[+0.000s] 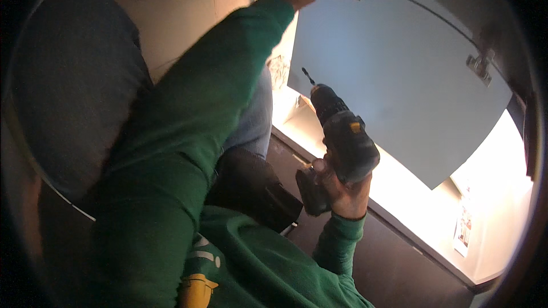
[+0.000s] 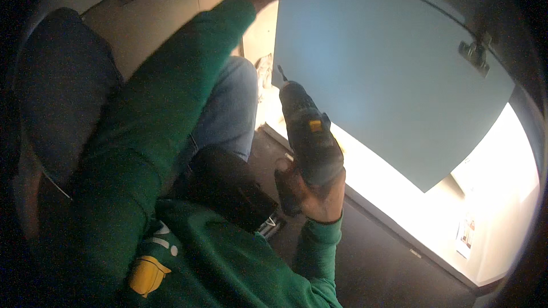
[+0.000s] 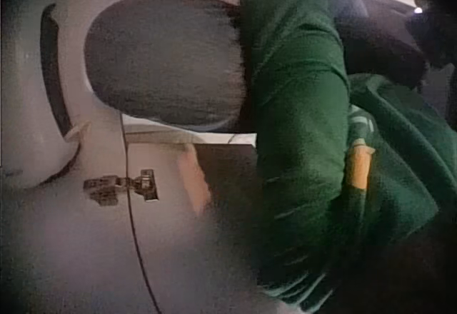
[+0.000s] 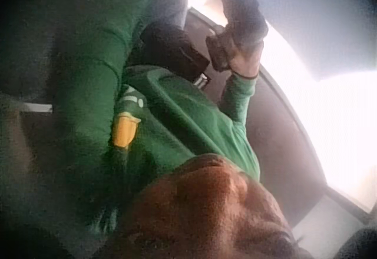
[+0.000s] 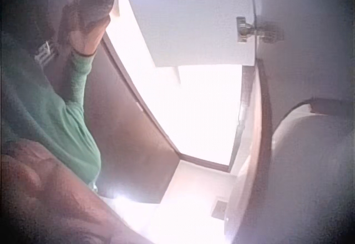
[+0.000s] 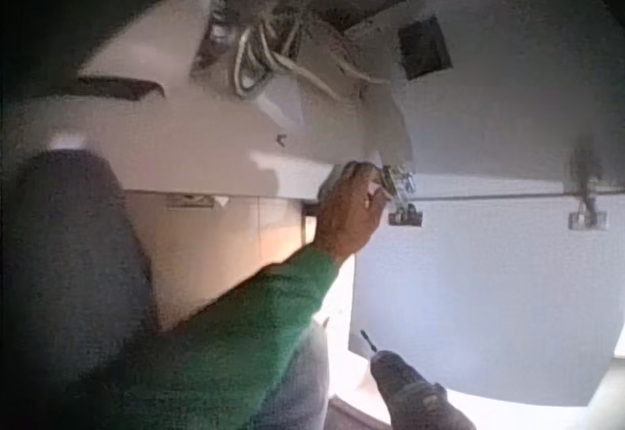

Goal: The person sits on the floor and uses a cordless drill to attach metal hinges to a white cabinet door under a bathroom sink. They repeatedly position the door, align the hinges, and drive screws into the cabinet frame.

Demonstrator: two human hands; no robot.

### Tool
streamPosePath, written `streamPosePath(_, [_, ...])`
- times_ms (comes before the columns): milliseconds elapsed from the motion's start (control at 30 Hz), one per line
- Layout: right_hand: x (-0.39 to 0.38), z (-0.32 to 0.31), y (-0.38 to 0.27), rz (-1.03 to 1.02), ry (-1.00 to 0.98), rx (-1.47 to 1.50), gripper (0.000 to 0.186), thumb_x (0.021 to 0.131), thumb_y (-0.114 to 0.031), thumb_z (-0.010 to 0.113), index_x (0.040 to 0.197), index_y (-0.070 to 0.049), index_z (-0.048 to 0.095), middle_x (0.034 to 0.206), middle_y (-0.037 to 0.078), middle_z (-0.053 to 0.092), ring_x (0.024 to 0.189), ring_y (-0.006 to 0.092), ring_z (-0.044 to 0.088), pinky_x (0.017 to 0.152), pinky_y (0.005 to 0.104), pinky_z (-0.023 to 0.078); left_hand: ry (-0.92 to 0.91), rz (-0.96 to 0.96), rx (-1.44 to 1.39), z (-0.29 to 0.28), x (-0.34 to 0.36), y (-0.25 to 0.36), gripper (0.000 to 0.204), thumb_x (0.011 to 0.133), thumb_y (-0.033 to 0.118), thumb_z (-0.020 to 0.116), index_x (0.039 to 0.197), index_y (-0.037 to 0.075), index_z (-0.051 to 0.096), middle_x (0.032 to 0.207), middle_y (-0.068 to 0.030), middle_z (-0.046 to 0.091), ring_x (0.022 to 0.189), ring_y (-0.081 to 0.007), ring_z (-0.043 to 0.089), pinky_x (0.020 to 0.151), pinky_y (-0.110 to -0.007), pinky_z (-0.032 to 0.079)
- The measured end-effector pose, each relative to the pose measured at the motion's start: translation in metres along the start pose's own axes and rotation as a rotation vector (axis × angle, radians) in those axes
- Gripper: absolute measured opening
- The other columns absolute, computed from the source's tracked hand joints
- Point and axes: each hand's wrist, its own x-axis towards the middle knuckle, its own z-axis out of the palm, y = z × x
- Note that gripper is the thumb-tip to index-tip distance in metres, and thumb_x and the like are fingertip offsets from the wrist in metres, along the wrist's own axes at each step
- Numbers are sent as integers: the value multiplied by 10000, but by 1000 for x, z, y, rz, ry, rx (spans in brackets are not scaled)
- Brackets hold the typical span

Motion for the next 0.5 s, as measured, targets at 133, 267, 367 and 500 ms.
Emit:
streamPosePath(133, [1, 9, 20, -55, 44, 89, 420, 793, -84, 790, 1151, 25, 601, 868, 67, 648, 672, 144, 619, 574, 283, 502, -90, -119, -277, -13, 2, 9, 135, 846, 106, 653, 932, 23, 591, 914, -183, 643, 850, -339, 649, 717, -446, 510])
streamPosePath(267, [4, 15, 28, -62, 30, 100, 419, 796, -93, 784, 1153, 26, 600, 863, 74, 651, 657, 142, 610, 572, 284, 489, -104, -41, -162, -21, -3, 12, 148, 861, 119, 648, 961, 18, 610, 945, -187, 659, 853, -351, 662, 738, -439, 535])
streamPosePath(367, [2, 20, 36, -76, 60, 116, 370, 798, -110, 773, 1108, 20, 620, 814, 65, 653, 633, 133, 599, 578, 283, 483, -139, -1, 82, -17, 0, 14, 186, 881, 148, 644, 1018, 26, 614, 1002, -195, 664, 896, -368, 657, 783, -432, 539])
streamPosePath(500, [4, 24, 44, -42, 55, 161, 293, 801, -156, 765, 1014, 13, 657, 707, 43, 644, 594, 121, 585, 579, 281, 469, -109, 78, 136, -9, -3, -2, 229, 856, 150, 648, 1056, 47, 603, 1019, -178, 648, 925, -365, 639, 792, -457, 522])
